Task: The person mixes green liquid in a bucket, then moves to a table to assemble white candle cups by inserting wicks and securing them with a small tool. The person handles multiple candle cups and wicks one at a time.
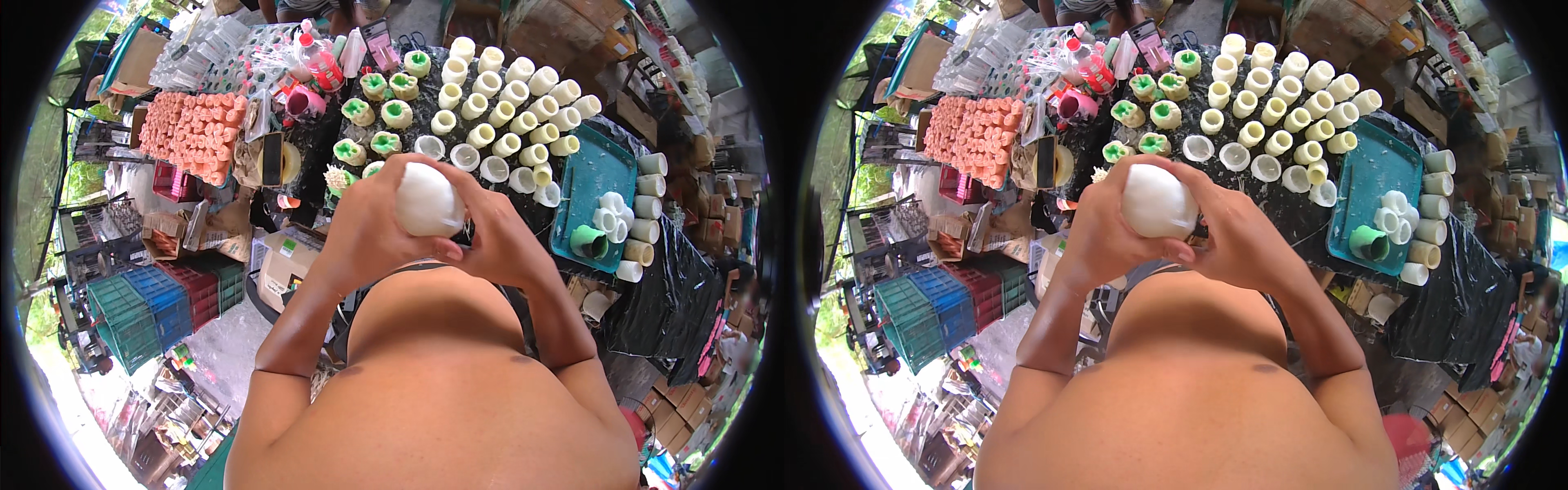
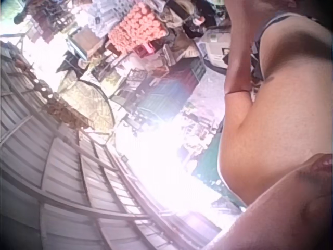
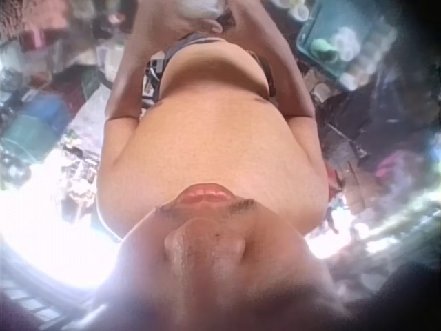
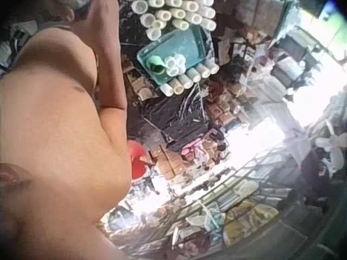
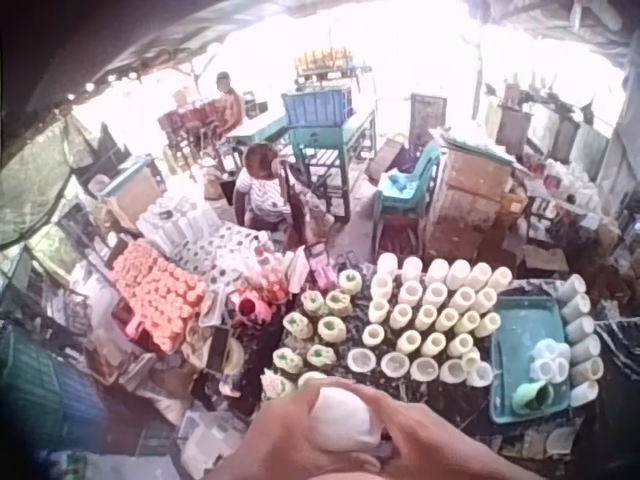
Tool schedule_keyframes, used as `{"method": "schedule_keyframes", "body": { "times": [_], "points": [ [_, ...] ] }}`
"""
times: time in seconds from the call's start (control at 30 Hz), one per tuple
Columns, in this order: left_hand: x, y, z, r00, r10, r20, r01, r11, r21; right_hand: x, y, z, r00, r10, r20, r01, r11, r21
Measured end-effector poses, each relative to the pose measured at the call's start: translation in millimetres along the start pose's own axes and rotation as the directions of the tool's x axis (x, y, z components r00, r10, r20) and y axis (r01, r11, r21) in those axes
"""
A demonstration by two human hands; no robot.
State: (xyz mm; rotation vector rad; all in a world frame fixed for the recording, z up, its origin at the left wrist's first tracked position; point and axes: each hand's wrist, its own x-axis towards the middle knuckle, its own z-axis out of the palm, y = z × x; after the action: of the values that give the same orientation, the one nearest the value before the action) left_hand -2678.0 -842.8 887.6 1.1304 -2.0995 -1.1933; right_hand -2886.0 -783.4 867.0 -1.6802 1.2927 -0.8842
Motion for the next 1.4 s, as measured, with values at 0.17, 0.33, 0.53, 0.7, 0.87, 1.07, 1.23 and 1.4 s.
{"method": "schedule_keyframes", "body": {
  "times": [0.17, 0.33, 0.53, 0.7, 0.87, 1.07, 1.23, 1.4],
  "points": [
    [-11.8, -2.1, -10.6, 0.991, -0.073, -0.109, 0.045, 0.971, -0.235, -4.9, 28.1, 17.5, 0.992, 0.022, -0.127, 0.024, 0.934, 0.355],
    [-33.0, -16.3, -22.7, 0.99, -0.01, -0.143, -0.056, 0.892, -0.449, -22.6, 54.0, 31.1, 0.982, 0.105, -0.156, 0.006, 0.813, 0.582],
    [-32.0, 30.8, -22.2, 0.991, -0.112, 0.074, 0.125, 0.972, -0.2, -26.3, 59.0, 30.8, 0.976, 0.095, -0.197, 0.047, 0.791, 0.611],
    [-15.1, 21.2, 1.4, 0.999, 0.02, -0.049, -0.021, 1.0, -0.018, -27.3, 57.1, 31.7, 0.971, 0.084, -0.226, 0.024, 0.899, 0.437],
    [-0.4, 15.6, 4.6, 0.988, 0.143, -0.055, -0.127, 0.966, 0.223, -30.0, 71.9, 44.5, 0.974, 0.052, -0.222, 0.057, 0.888, 0.456],
    [1.1, 9.7, 12.1, 0.981, 0.192, 0.016, -0.191, 0.961, 0.2, -33.2, 71.5, 43.9, 0.958, 0.025, -0.287, 0.041, 0.974, 0.221],
    [1.3, -0.6, 15.0, 0.956, 0.269, 0.118, -0.292, 0.908, 0.301, -31.2, 63.8, 30.3, 0.986, 0.128, -0.105, -0.089, 0.944, 0.318],
    [-3.7, -5.7, 25.5, 0.926, 0.36, 0.112, -0.376, 0.855, 0.357, -18.0, 17.5, 6.2, 0.999, 0.01, -0.033, -0.013, 0.996, -0.084]
  ]
}}
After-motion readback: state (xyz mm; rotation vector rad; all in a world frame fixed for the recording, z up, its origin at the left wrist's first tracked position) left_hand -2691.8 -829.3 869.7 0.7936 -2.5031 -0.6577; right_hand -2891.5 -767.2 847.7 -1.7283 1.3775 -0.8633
